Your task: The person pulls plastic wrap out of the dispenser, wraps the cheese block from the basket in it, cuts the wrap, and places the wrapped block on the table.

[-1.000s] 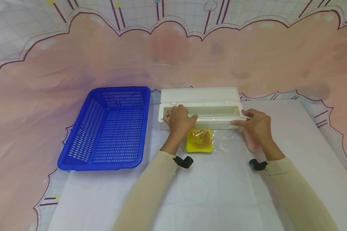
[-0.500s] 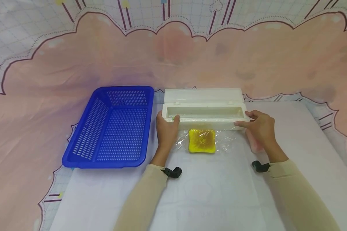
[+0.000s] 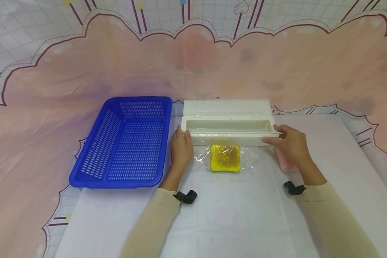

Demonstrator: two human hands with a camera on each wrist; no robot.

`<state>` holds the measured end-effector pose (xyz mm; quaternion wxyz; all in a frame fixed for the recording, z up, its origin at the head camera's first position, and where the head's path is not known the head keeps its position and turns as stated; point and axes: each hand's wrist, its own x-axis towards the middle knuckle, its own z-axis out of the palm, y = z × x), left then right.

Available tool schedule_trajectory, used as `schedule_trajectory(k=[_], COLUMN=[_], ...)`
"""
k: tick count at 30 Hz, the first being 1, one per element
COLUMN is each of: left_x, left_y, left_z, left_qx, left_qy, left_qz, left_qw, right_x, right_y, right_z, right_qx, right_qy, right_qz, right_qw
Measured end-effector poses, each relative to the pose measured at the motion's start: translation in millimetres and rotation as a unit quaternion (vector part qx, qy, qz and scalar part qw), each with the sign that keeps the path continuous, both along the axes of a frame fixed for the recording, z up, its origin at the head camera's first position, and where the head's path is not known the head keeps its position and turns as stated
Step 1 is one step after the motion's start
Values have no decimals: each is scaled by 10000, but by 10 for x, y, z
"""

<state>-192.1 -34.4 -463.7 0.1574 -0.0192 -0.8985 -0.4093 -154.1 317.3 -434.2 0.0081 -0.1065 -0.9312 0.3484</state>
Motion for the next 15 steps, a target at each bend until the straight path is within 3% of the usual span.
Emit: schedule_trajectory(k=[3, 4, 6, 9, 11, 13, 15], left_x=[212, 296, 438, 580, 607, 595, 569], left_y=[99, 133, 195, 247, 258, 257, 249], left_z=[90, 115, 146, 148, 126, 94, 62], left_qx=[-1173, -1568, -2324, -3081, -3488, -3722, -3827], left_qy=[175, 299, 613, 877, 880, 887, 916], left_qz=[-473, -775, -1438, -2193, -2402, -2446, -2474], left_qw=[9918, 9841, 9600, 9216, 9016, 8909, 8854], right_x=[17, 26, 49, 119, 171, 224, 270], right_y=[15, 4, -40, -169, -287, -419, -559], right_z=[66, 89, 131, 154, 141, 104, 48], right_qx=[85, 107, 216, 469, 750, 1092, 1416], right_qy=[-510, -631, -646, 49, 820, 1530, 1946], right_qz=[265, 304, 330, 400, 622, 1018, 1499], right_qw=[9983, 9975, 9971, 9981, 9919, 9769, 9589])
